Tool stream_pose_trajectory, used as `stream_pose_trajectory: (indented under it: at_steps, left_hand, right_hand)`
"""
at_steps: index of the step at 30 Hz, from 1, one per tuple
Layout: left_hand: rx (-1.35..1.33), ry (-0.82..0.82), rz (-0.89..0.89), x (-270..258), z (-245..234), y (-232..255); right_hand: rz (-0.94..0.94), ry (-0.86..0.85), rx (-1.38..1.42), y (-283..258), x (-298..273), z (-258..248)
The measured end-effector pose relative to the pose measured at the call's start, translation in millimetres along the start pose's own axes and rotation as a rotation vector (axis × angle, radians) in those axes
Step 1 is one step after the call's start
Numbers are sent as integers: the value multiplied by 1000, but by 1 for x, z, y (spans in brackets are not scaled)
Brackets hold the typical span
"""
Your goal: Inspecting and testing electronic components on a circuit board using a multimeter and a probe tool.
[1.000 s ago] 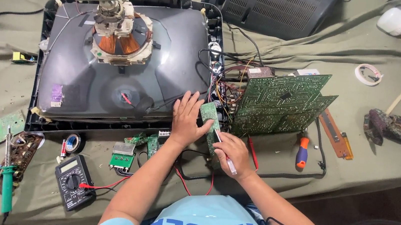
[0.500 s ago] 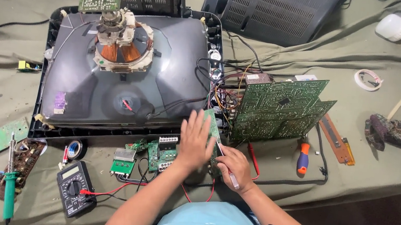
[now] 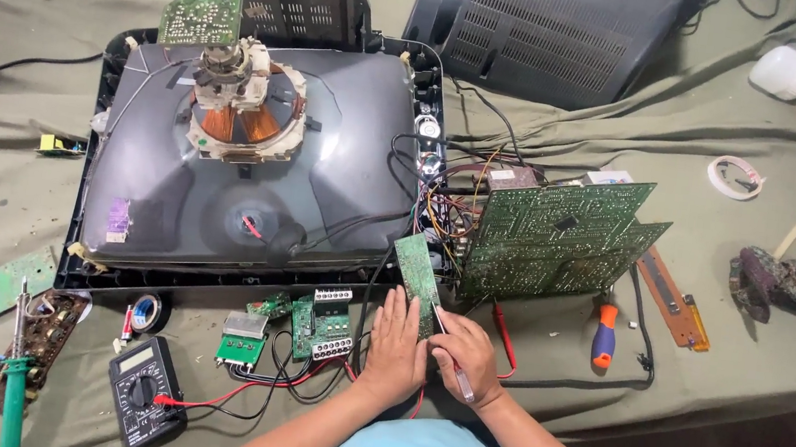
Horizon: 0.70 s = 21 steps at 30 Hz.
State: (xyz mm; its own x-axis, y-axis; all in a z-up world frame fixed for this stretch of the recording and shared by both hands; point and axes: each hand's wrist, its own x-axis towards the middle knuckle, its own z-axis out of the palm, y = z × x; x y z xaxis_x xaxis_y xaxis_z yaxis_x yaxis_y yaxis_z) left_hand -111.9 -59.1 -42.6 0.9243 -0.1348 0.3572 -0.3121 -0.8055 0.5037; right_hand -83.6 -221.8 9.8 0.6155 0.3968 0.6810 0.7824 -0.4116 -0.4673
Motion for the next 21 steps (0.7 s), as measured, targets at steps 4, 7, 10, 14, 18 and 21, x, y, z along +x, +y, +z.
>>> stream_pose_trajectory:
  at_steps: [4, 7, 10, 14, 18, 21]
  left_hand:
    - [-40, -82, -32, 3, 2, -1]
    - [-78, -127, -23, 1, 2, -1]
    - [-101, -167, -16, 6, -2, 0]
    - [-109, -238, -61, 2, -7, 4]
    - [-114, -196, -46, 3, -7, 1]
    - [-106, -228, -63, 2, -9, 3]
  right_hand:
    - [36, 2, 24, 9, -4, 2]
    - [3, 13, 6, 8, -6, 2]
    - [51, 39, -24, 13, -9, 3]
    - [31, 24, -20, 7, -9, 2]
    - [31, 44, -38, 11, -12, 4]
    - [54, 44, -23, 11, -14, 4]
